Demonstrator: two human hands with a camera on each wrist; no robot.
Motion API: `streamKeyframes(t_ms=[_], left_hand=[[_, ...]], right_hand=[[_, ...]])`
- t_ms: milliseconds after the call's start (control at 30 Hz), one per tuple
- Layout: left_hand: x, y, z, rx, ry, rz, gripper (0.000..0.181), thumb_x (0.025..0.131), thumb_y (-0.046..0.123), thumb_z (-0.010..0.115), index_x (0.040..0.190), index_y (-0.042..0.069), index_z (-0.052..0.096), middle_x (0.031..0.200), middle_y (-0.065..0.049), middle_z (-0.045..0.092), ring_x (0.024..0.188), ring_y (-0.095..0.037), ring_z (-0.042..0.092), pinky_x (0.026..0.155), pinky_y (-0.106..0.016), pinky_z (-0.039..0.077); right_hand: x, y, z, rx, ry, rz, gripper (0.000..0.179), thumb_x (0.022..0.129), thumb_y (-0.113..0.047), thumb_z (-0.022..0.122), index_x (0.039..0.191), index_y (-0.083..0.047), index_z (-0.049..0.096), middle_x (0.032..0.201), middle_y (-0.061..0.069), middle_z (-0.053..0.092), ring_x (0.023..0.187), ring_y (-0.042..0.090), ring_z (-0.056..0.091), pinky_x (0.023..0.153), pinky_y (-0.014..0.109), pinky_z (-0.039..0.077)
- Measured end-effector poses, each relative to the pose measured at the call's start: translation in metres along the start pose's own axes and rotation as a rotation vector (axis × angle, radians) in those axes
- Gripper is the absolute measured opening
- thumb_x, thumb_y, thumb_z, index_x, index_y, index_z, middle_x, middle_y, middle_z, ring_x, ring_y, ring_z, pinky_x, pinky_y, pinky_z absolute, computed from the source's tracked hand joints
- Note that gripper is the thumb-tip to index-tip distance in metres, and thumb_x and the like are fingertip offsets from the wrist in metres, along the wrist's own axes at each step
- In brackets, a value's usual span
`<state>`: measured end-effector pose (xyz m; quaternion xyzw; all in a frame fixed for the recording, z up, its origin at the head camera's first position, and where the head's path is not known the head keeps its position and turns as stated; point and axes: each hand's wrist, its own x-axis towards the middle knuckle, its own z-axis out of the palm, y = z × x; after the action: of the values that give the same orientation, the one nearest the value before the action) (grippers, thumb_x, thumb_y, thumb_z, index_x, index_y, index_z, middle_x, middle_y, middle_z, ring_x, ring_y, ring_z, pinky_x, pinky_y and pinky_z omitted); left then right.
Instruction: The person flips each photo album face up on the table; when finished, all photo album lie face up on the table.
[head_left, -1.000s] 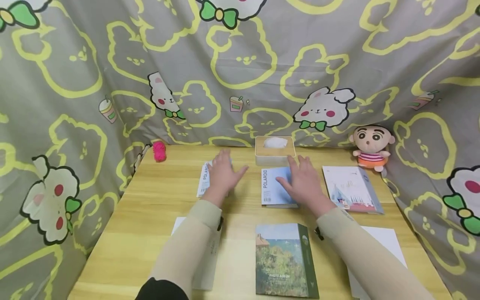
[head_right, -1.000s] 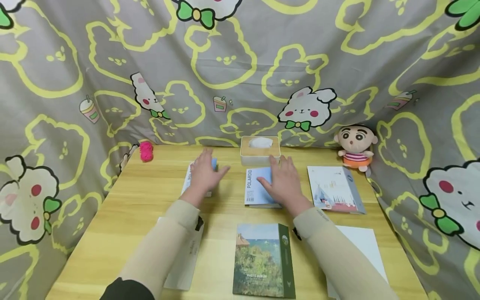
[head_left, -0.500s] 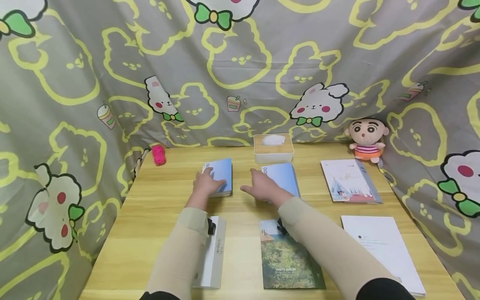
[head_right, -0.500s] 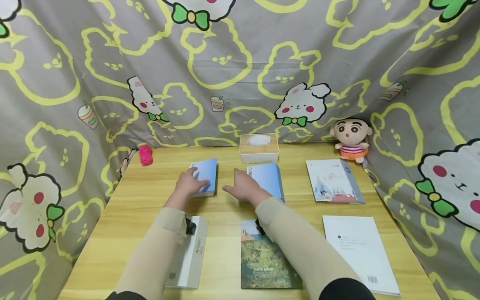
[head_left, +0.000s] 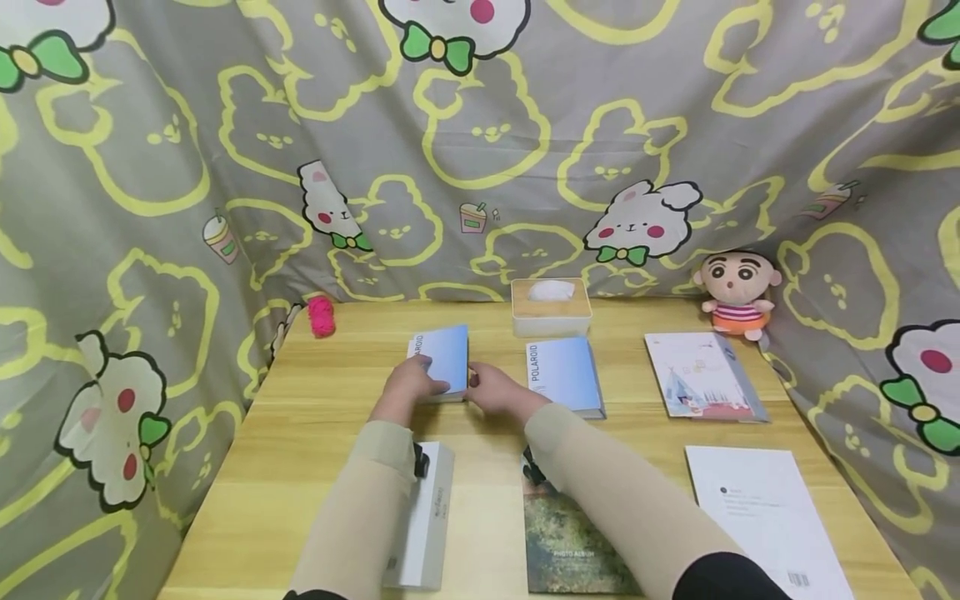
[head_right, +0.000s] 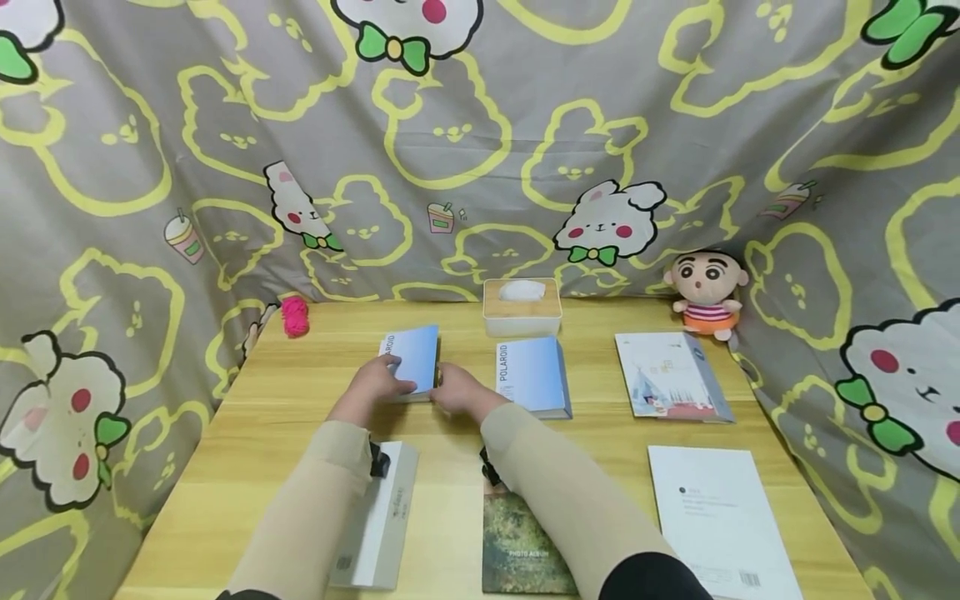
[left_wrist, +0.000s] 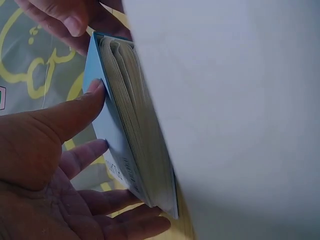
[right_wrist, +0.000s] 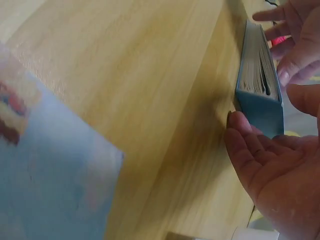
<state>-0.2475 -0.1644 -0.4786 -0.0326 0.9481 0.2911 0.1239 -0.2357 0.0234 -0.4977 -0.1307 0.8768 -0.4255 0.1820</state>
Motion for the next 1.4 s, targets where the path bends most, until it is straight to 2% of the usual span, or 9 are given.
streamKeyframes(t_ms=[267,400,533,633,800,933,1000,1167,1400], left_hand=[[0.002,0.006,0.003,0.0,-0.013,0.004,0.075,0.091,0.028,0.085,0.15,-0.004,0.053,0.151,-0.026,0.056,0.141,-0.045,0.05,0.12,-0.052,0.038],[0.003,0.008,0.002,-0.02,-0.021,-0.013,0.075,0.091,0.027,0.085,0.151,-0.005,0.052,0.151,-0.027,0.055,0.141,-0.045,0.049,0.12,-0.053,0.038],[0.003,0.007,0.001,-0.067,-0.025,-0.039,0.078,0.093,0.033,0.082,0.151,-0.008,0.049,0.152,-0.03,0.053,0.142,-0.046,0.048,0.119,-0.055,0.038],[0.003,0.006,0.0,-0.108,-0.026,-0.053,0.082,0.095,0.041,0.079,0.152,-0.01,0.046,0.153,-0.031,0.051,0.143,-0.047,0.046,0.119,-0.056,0.038],[0.003,0.005,-0.001,-0.175,-0.031,-0.047,0.085,0.097,0.047,0.075,0.153,-0.009,0.044,0.155,-0.032,0.047,0.144,-0.047,0.044,0.119,-0.056,0.038],[0.004,0.004,-0.002,-0.249,-0.035,-0.036,0.082,0.098,0.046,0.073,0.152,-0.008,0.046,0.156,-0.033,0.045,0.144,-0.046,0.044,0.12,-0.055,0.037],[0.003,0.004,-0.004,-0.283,-0.041,-0.03,0.081,0.098,0.047,0.072,0.152,-0.008,0.046,0.157,-0.033,0.043,0.145,-0.047,0.043,0.12,-0.055,0.037],[0.001,0.006,-0.005,-0.369,-0.089,-0.025,0.084,0.1,0.052,0.067,0.156,-0.006,0.042,0.161,-0.033,0.038,0.147,-0.048,0.04,0.12,-0.058,0.036],[0.001,0.011,-0.004,-0.648,-0.208,-0.078,0.089,0.1,0.058,0.066,0.155,-0.006,0.038,0.165,-0.031,0.03,0.149,-0.055,0.032,0.106,-0.068,0.048]], right_hand=[[0.001,0.006,0.008,0.073,0.001,-0.007,0.058,0.102,-0.005,0.065,0.153,0.012,0.043,0.14,0.027,0.062,0.112,0.03,0.067,0.1,0.042,0.056],[0.0,0.007,0.007,0.071,0.003,-0.028,0.061,0.103,-0.009,0.065,0.156,0.009,0.041,0.148,0.027,0.057,0.127,0.034,0.063,0.109,0.044,0.051],[0.0,0.004,0.005,0.061,0.016,-0.038,0.062,0.104,-0.014,0.065,0.158,0.007,0.041,0.155,0.026,0.051,0.143,0.038,0.05,0.12,0.046,0.039],[-0.001,0.002,0.004,0.082,0.041,-0.033,0.062,0.104,-0.014,0.064,0.158,0.006,0.04,0.155,0.028,0.05,0.142,0.042,0.051,0.12,0.048,0.039],[-0.002,0.0,0.002,0.129,0.111,-0.023,0.059,0.105,-0.014,0.064,0.158,0.003,0.044,0.149,0.029,0.056,0.129,0.04,0.062,0.111,0.048,0.049],[-0.004,-0.005,-0.004,0.162,0.111,-0.029,0.058,0.108,-0.016,0.061,0.159,0.003,0.041,0.145,0.029,0.058,0.112,0.039,0.068,0.093,0.046,0.059],[-0.006,-0.009,-0.007,0.151,0.112,-0.042,0.059,0.108,-0.017,0.06,0.159,0.004,0.04,0.146,0.028,0.058,0.114,0.039,0.068,0.094,0.046,0.059],[-0.01,-0.016,-0.015,0.07,0.16,-0.075,0.057,0.107,-0.022,0.063,0.157,0.002,0.046,0.15,0.022,0.058,0.134,0.037,0.058,0.112,0.047,0.049],[-0.017,-0.027,-0.02,0.005,0.24,-0.154,0.051,0.105,-0.025,0.068,0.149,0.0,0.058,0.144,0.018,0.064,0.114,0.031,0.07,0.095,0.043,0.059]])
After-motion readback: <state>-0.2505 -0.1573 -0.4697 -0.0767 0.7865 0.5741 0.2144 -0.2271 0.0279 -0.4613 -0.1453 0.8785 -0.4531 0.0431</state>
